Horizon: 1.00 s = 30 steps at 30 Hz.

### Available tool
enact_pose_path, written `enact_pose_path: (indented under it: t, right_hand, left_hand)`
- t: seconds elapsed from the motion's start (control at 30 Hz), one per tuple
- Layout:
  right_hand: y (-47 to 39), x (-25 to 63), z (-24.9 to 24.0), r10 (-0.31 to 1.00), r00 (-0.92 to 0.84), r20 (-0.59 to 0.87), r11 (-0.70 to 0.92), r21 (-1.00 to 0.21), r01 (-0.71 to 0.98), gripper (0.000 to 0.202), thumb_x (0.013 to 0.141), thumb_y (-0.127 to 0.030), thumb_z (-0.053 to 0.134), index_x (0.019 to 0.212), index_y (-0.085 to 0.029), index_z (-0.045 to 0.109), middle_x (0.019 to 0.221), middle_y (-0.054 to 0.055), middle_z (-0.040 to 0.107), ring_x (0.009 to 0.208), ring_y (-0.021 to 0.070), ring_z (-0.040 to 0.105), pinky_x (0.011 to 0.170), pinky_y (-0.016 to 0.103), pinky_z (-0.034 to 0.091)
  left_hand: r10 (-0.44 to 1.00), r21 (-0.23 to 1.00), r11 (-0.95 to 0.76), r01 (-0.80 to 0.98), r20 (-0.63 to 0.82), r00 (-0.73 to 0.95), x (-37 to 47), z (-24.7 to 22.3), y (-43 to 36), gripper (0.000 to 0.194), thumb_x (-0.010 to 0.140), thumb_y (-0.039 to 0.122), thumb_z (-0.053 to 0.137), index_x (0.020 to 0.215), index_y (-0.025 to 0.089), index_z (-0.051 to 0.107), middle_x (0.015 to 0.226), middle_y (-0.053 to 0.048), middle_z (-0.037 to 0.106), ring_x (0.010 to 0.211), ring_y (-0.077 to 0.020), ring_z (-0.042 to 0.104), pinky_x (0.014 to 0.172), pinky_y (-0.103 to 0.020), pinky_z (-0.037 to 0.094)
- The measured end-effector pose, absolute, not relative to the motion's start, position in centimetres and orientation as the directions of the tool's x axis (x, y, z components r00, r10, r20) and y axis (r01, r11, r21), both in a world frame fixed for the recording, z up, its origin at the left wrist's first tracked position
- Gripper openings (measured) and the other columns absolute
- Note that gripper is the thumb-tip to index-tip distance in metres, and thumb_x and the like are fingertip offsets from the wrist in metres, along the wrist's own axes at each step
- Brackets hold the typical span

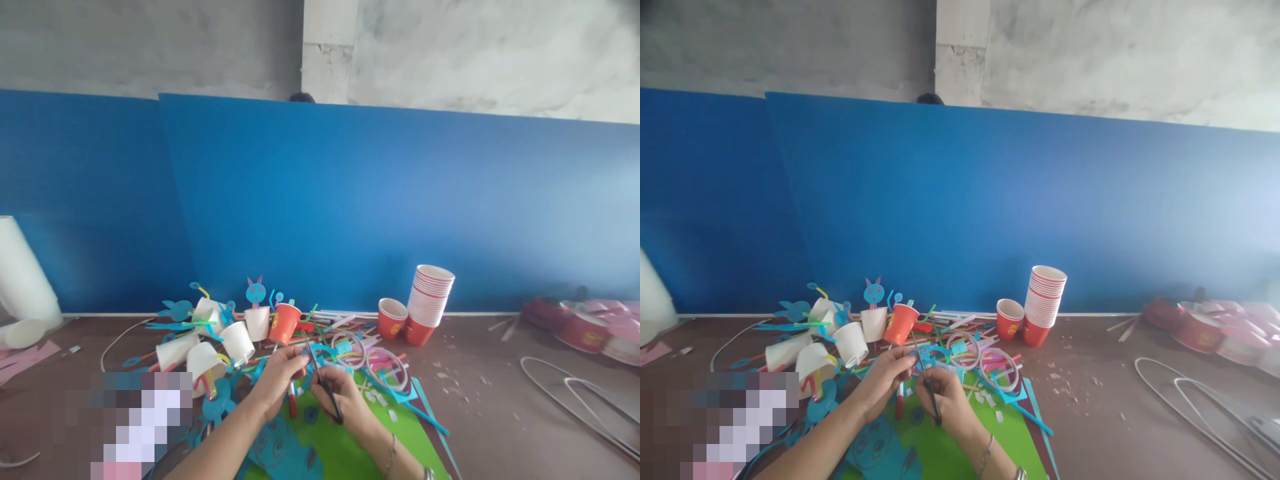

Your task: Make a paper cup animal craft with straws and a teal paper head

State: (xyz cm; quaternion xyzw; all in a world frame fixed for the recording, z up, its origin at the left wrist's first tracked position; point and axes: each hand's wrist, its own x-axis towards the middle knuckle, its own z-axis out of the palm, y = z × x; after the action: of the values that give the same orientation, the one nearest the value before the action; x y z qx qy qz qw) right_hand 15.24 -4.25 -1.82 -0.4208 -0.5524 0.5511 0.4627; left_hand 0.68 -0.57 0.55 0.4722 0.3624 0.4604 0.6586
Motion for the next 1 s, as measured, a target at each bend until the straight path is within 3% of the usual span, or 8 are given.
enact_pose_path:
  t: [0.2, 0.4, 1.0]
  right_hand:
    - [-3.98, 15.36, -2.13, 0.975, -0.215, 0.056, 0.043, -0.997, -0.065, 0.036, 0.065, -0.043, 0.079, 0.067, -0.016, 0.055, 0.042, -0.011, 0.038, 0.034, 0.0026, 0.028, 0.032, 0.016, 0.021]
    - [-3.97, 15.38, -1.89, 0.975, -0.224, 0.009, 0.002, -1.0, -0.03, 0.036, 0.066, -0.047, 0.074, 0.072, -0.017, 0.055, 0.043, -0.01, 0.043, 0.033, 0.0041, 0.033, 0.032, 0.017, 0.027]
    - [-4.12, 15.41, -1.84, 0.972, -0.231, 0.034, 0.031, -0.999, -0.017, 0.042, 0.067, -0.054, 0.072, 0.074, -0.017, 0.054, 0.044, -0.009, 0.044, 0.034, 0.0049, 0.034, 0.032, 0.017, 0.027]
  left_hand:
    - [0.946, 0.952, 0.158, -0.262, -0.069, 0.317, 0.57, 0.64, -0.8, 0.027, 0.063, 0.038, 0.075, 0.071, 0.015, 0.064, 0.064, 0.0, 0.065, 0.065, -0.0143, 0.058, 0.068, -0.026, 0.043]
    - [0.945, 0.948, 0.164, -0.273, -0.072, 0.319, 0.55, 0.51, -0.68, 0.027, 0.061, 0.037, 0.078, 0.065, 0.015, 0.063, 0.059, 0.001, 0.063, 0.06, -0.0121, 0.056, 0.066, -0.024, 0.043]
    - [0.941, 0.932, 0.188, -0.31, -0.08, 0.33, 0.75, 0.67, -0.78, 0.02, 0.063, 0.031, 0.075, 0.064, 0.014, 0.064, 0.058, 0.0, 0.061, 0.058, -0.012, 0.054, 0.062, -0.025, 0.039]
